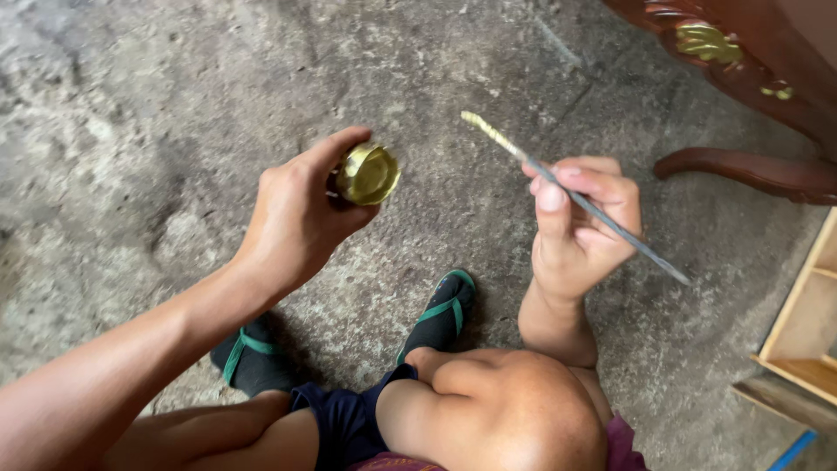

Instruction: The person sits on the floor and uses a paintbrush to apply gold paint to the carved legs of a wooden table. They repeatedly dip the brush into a small container of paint and carefully apply it to the decorative details of the furniture.

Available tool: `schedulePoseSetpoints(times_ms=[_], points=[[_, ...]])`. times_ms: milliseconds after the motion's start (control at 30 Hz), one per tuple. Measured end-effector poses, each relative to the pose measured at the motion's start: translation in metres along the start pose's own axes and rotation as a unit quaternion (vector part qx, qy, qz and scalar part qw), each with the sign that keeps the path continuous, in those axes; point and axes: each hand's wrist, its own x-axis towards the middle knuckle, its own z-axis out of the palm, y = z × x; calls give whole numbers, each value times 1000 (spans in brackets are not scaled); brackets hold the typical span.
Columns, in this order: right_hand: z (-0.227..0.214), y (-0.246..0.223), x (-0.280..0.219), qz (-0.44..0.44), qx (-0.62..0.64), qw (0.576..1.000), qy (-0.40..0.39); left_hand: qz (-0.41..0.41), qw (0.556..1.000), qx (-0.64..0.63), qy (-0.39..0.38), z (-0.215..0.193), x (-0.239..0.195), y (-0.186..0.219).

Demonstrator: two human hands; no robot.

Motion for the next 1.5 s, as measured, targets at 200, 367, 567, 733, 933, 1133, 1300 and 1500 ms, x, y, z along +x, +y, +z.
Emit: schedulePoseSetpoints(times_ms=[200, 367, 567, 733, 933, 1133, 1300, 1500], points=[[10, -23, -5, 21, -48, 993, -105, 75, 997, -13, 30, 7, -3, -4], [15, -26, 0, -29, -148, 974, -168, 123, 991, 9, 43, 11, -8, -3], [22, -28, 4, -47, -152, 968, -195, 141, 989, 26, 41, 11, -12, 1], [23, -29, 5, -42, -156, 965, -205, 151, 987, 18, 42, 11, -15, 3], [10, -18, 0, -6, -105, 975, -196, 142, 989, 25, 39, 10, -15, 6], [-6, 16, -1, 164, 122, 975, -89, 145, 988, 25, 48, 8, -13, 9], [-15, 29, 3, 243, 189, 949, -70, 117, 992, 10, 52, 7, -11, 10], [-17, 21, 6, 225, 244, 943, -36, 89, 995, -15, 51, 0, -9, 17]])
